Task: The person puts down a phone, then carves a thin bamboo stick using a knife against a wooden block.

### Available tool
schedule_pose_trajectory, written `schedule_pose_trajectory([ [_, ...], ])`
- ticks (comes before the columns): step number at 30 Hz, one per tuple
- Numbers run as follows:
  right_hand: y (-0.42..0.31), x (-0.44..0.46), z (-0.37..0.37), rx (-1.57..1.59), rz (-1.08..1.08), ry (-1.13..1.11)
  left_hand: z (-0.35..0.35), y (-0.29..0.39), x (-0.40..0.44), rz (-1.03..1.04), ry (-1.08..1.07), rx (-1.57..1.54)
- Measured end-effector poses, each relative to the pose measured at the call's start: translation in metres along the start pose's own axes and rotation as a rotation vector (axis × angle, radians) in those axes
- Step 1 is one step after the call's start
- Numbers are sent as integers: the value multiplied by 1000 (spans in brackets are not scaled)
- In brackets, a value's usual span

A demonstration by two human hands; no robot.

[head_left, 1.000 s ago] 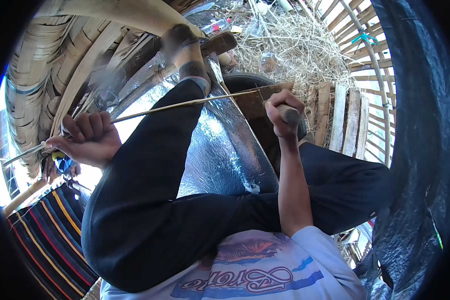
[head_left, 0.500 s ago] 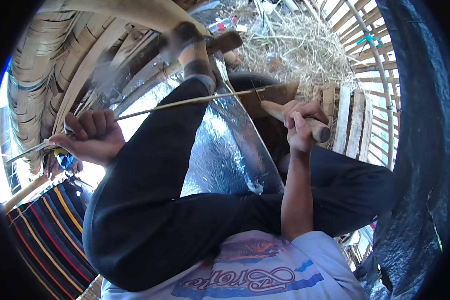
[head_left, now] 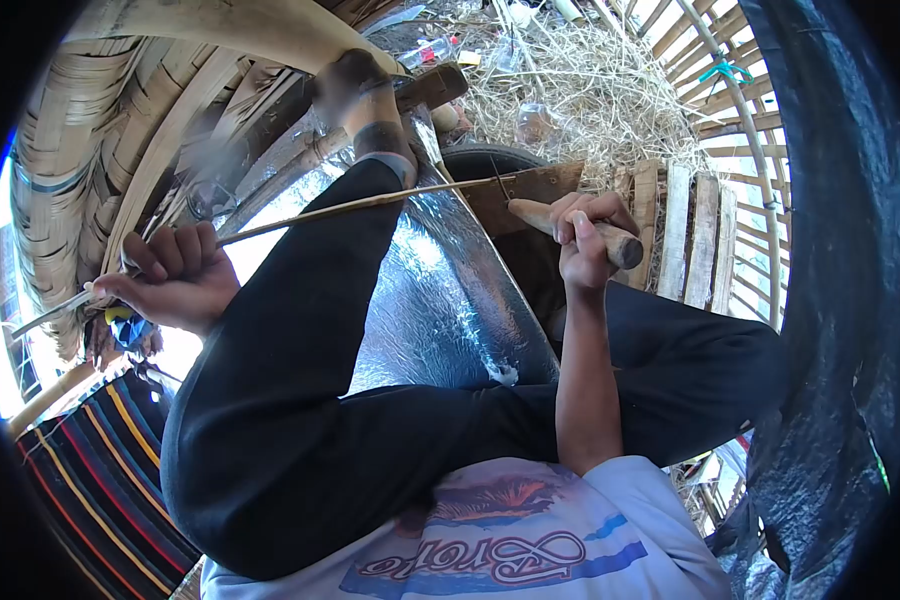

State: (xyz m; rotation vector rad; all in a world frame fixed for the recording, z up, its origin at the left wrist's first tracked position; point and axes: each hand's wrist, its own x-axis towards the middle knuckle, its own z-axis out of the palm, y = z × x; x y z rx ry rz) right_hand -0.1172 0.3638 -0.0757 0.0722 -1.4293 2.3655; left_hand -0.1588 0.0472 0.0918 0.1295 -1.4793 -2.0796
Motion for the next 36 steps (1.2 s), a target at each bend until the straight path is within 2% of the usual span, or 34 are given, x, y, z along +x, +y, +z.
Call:
schedule_pose_trajectory([
  [2,-5,5,4,10,16,10,-4,0,3,-72,-97,-87],
  [5,-9,-3,16,32,-43,-43,1,2,0,-48,-65,-42],
  [6,-6,-5,16,22,-34,-57,10,2,-3,0,18,51],
  [11,-12,7,8,41,-29,5,15,1,-3,11,32,17],
  [13,-16,5,14,50,-38,6,16,3,-3,-43,-66,-61],
  [15,-17,1,18,55,-104,-95,13,2,-1,-19,-39,-9],
  [19,17,-9,1,-279,12,-85,11,2,-2,-42,-41,-37],
  [20,13,-5,3,-276,8,-88,3,2,0,-69,-113,-96],
  [22,0,-1,11,62,34,41,5,3,0,-56,-83,-76],
  [23,0,-4,14,62,47,43,5,2,-2,-56,-55,-62],
  [24,0,-5,18,57,31,22,-1,2,1,-70,-142,-87],
  [25,0,-4,19,48,6,2,-6,1,1,-72,-140,-92],
  [26,8,-8,14,-164,66,-27,-5,0,1,-75,-120,-97],
  [27,18,-6,7,-326,16,-83,-4,0,2,-71,-100,-101],
  [29,23,-5,0,-222,15,-30,-3,1,2,-75,-103,-108],
  [31,8,-3,4,32,18,38,0,3,0,-86,-90,-98],
  [32,1,-2,8,93,-48,1,2,3,-1,-67,-48,-61],
  [36,4,-1,7,90,-53,18,-4,-1,1,-38,-19,-50],
])
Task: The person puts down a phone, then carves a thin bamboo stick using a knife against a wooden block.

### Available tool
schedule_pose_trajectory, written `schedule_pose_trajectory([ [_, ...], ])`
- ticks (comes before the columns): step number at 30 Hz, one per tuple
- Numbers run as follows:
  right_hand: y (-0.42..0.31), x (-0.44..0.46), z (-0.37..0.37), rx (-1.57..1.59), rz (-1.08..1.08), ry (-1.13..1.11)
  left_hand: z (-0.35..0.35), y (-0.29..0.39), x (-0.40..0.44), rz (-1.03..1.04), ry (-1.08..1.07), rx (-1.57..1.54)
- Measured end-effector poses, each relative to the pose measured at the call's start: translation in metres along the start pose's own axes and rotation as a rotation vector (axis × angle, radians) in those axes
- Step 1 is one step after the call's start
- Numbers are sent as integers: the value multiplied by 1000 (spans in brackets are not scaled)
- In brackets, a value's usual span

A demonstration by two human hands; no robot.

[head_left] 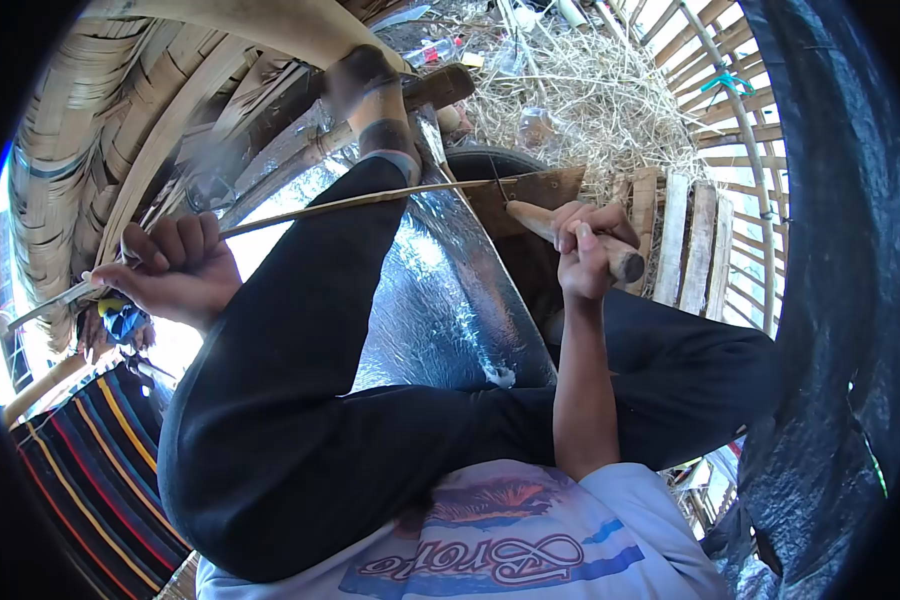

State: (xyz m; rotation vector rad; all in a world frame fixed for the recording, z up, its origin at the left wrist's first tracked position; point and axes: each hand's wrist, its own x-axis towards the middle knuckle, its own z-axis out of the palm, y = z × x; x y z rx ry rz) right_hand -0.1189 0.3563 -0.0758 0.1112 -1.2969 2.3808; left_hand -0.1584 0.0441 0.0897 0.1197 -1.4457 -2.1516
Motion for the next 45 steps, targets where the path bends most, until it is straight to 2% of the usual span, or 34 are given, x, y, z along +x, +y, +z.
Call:
schedule_pose_trajectory([
  [4,-10,1,6,-11,17,37,-5,1,1,-34,-72,-32],
  [9,-12,-4,19,41,-63,-46,2,3,-2,-22,0,17],
  [11,11,-11,2,-301,-10,-128,5,1,-1,-8,-4,-2],
  [12,9,-8,3,-372,39,-105,5,1,-2,-20,-18,-10],
  [13,7,-3,4,-365,34,-107,6,2,-1,-30,-31,-12],
  [15,3,-2,3,-42,-1,-8,1,3,0,-47,-67,-37],
  [19,-1,-5,9,-81,-32,-96,5,-1,-2,20,14,26],
  [21,-5,0,9,-56,-21,-46,5,0,-2,26,30,37],
  [25,-21,2,13,-66,13,8,7,2,-1,-19,-62,-21],
  [27,-28,-3,20,9,-53,-91,5,1,-3,4,-11,32],
  [31,-6,-2,15,-314,31,-155,8,2,-1,-11,-49,-12],
  [33,0,-1,9,-283,-6,-107,9,3,0,-29,-87,-40],
  [35,-9,-1,10,33,61,83,8,2,-3,-14,-42,-11],
  [37,-7,-3,13,52,58,70,2,2,-3,-13,-21,1],
  [39,15,-9,2,-386,17,-78,5,1,-2,-4,-10,-6],
  [40,20,-7,-1,-468,8,-142,2,1,-2,-19,-52,-41],
  [41,20,-7,-7,-463,4,-142,-1,2,0,-33,-94,-71],
  [43,10,-2,-3,-254,47,-99,2,2,1,-18,-77,-53],
  [44,6,-1,2,-40,20,-78,3,3,-2,-24,-56,-39],
  [45,7,-5,4,-46,32,-74,-1,3,-3,-35,-49,-35],
])
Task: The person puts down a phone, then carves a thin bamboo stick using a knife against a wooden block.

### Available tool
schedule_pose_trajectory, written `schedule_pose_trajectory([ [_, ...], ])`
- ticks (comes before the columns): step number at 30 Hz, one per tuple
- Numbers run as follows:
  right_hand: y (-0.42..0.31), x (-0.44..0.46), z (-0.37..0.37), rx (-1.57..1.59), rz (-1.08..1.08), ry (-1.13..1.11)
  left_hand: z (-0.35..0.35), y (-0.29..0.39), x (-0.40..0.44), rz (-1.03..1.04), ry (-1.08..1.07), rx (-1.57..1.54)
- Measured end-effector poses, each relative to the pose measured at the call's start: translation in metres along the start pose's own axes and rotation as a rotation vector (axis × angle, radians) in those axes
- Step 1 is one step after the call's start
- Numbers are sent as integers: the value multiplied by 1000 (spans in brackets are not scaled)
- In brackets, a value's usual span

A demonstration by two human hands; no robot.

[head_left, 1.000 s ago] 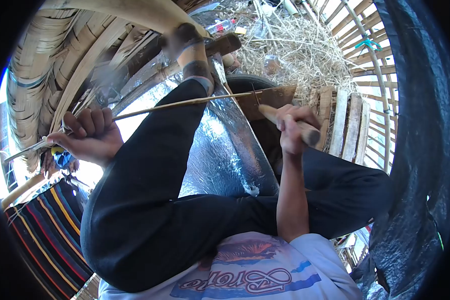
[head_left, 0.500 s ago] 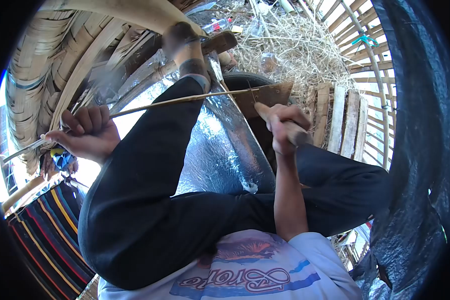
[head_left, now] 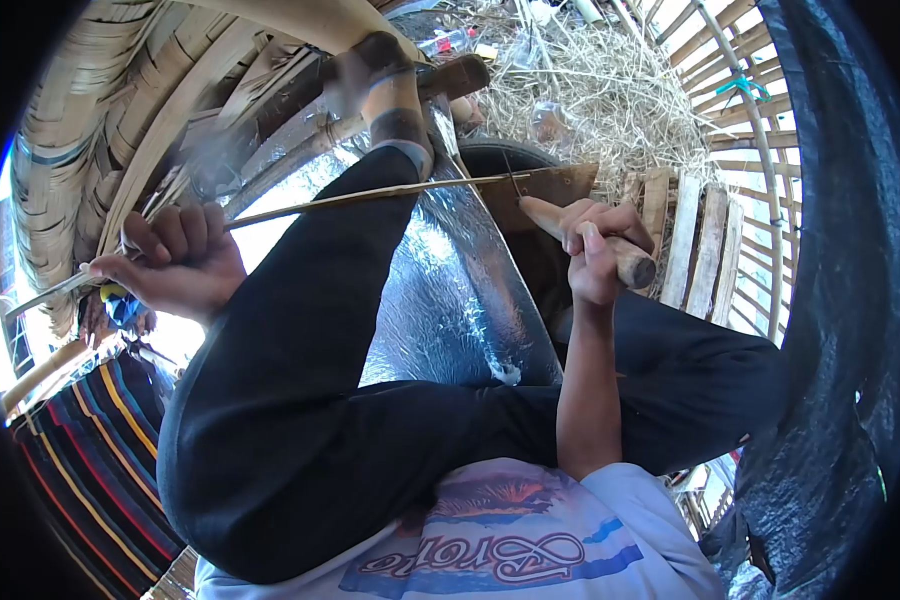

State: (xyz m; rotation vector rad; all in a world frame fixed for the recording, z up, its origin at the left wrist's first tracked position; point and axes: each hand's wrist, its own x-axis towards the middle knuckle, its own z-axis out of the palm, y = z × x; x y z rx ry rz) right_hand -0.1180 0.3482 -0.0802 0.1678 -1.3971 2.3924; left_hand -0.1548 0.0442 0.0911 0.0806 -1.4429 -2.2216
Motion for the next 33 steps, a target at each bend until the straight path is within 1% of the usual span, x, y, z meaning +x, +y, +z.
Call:
schedule_pose_trajectory([
  [2,4,3,-1,-46,-17,7,-1,-1,2,13,27,1],
  [3,15,-4,-8,-223,47,1,-3,-1,2,12,17,5],
  [4,25,-3,-14,-375,47,-9,-3,-2,2,18,13,-1],
  [6,30,-5,-25,-331,79,88,-2,0,3,-11,-19,-43],
  [8,14,6,-19,-79,69,158,-1,1,3,-13,-13,-35],
  [9,7,10,-19,41,37,114,-4,0,2,-20,-11,-37],
  [10,9,10,-19,37,39,115,-6,0,3,-24,-9,-38],
  [12,15,8,-22,-121,63,96,-7,0,5,-33,-80,-73],
  [13,23,7,-26,-305,119,56,-6,-1,5,-32,-83,-80],
  [14,23,7,-32,-304,112,53,-7,-1,5,-37,-91,-84],
  [16,15,15,-23,-228,139,81,-2,2,6,-29,-99,-77],
  [17,14,17,-18,-3,79,111,-2,2,4,-23,-59,-59],
  [18,4,20,-9,-2,89,115,0,1,2,-23,-20,-43],
  [19,-7,23,-1,49,75,62,-3,1,2,-30,-17,-41],
  [20,-14,25,2,97,56,6,-6,0,3,-46,-122,-129],
  [21,-17,26,1,64,71,-36,-6,-1,4,-59,-227,-218],
  [22,-16,27,-2,64,68,-38,-7,-2,4,-56,-228,-220],
  [24,-10,25,-6,-75,132,-115,-8,-1,4,-61,-365,-267],
  [25,-9,25,-7,-143,164,-105,-7,0,4,-55,-366,-264],
  [26,-10,23,-9,-140,161,-108,-5,-1,4,-55,-392,-268],
  [29,-27,25,-1,-55,125,-69,-4,-1,4,-45,-426,-262],
  [32,-40,27,6,215,51,-140,-5,-2,4,-42,-461,-247],
  [33,-34,24,5,193,82,-124,-5,-2,5,-33,-492,-234],
])
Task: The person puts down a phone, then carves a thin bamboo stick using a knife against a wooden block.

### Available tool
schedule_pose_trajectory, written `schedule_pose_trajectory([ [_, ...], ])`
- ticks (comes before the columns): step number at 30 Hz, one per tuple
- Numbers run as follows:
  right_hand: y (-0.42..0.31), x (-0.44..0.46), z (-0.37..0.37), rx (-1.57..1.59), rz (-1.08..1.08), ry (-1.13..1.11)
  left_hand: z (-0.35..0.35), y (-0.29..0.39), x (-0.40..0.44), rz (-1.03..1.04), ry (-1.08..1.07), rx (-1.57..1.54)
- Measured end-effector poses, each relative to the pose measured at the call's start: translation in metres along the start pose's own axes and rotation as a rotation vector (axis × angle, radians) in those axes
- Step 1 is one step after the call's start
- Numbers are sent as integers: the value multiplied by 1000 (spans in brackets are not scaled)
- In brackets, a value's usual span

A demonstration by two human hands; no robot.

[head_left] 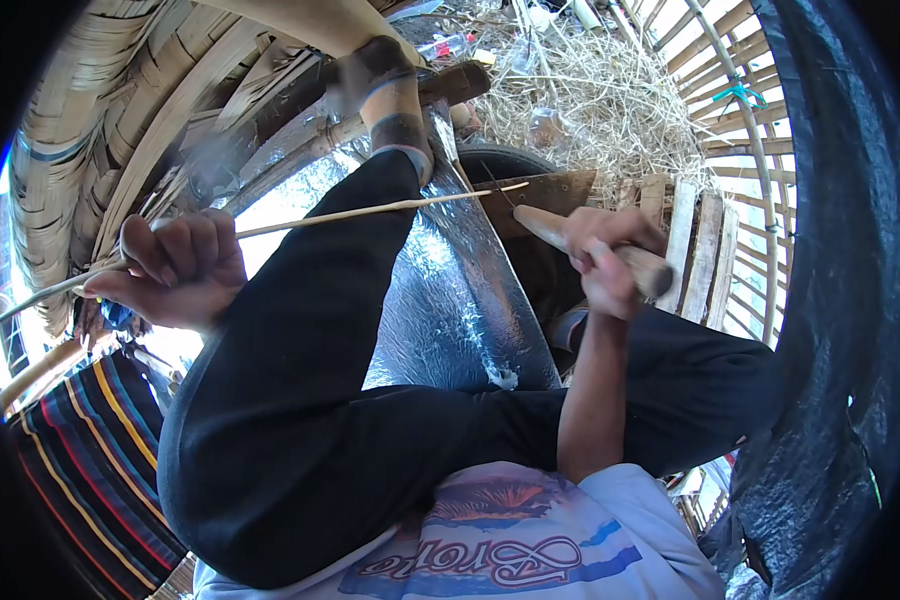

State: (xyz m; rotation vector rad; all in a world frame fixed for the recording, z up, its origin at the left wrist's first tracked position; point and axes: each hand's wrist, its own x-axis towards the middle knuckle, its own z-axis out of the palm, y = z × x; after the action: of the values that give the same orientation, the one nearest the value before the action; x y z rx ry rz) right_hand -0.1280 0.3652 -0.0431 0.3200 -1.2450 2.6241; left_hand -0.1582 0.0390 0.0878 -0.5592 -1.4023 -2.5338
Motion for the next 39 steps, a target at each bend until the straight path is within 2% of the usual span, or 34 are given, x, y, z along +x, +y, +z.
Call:
schedule_pose_trajectory([
  [1,16,-7,-8,-173,55,66,1,0,1,5,-3,-4],
  [3,31,-8,-19,-458,135,33,1,0,2,-9,-11,-34],
  [5,28,-8,-23,-423,120,79,-1,0,0,9,6,-15],
  [7,5,-3,-8,-19,28,126,-2,2,-2,11,42,7],
  [8,1,-3,-3,62,15,103,-1,3,-1,0,32,8],
  [9,8,-7,-6,53,17,106,0,1,0,-5,17,2],
  [12,36,-11,-24,-448,137,50,3,-1,2,-8,-17,-24],
  [15,29,-10,-26,-361,58,73,1,1,2,-6,-23,0],
  [16,20,-8,-16,-143,23,67,-1,1,0,-4,-24,-7],
  [17,23,-14,-16,-144,37,76,-2,2,-2,-18,-15,-6],
  [19,30,-19,-26,-351,17,1,-4,1,0,-16,-56,-45],
  [21,41,-15,-30,-633,94,8,-3,-1,1,-9,-60,-55],
  [23,36,-14,-33,-547,121,71,1,-1,1,5,-13,-15],
  [26,21,-13,-17,-112,10,70,-2,3,-1,-5,-5,-23],
  [27,24,-16,-16,-118,18,76,-2,2,-1,-6,1,-38],
  [30,38,-13,-26,-514,111,111,2,-1,2,-6,3,-64],
  [33,38,-14,-40,-449,106,146,1,0,3,4,24,-38],
  [34,28,-11,-24,-162,73,157,0,2,2,14,48,-29],
  [35,20,-9,-12,-112,2,145,1,2,-1,11,79,-27],
  [37,23,-14,-13,-159,33,115,1,0,0,21,82,-47],
  [39,39,-15,-28,-462,122,123,4,0,2,7,81,-4],
])
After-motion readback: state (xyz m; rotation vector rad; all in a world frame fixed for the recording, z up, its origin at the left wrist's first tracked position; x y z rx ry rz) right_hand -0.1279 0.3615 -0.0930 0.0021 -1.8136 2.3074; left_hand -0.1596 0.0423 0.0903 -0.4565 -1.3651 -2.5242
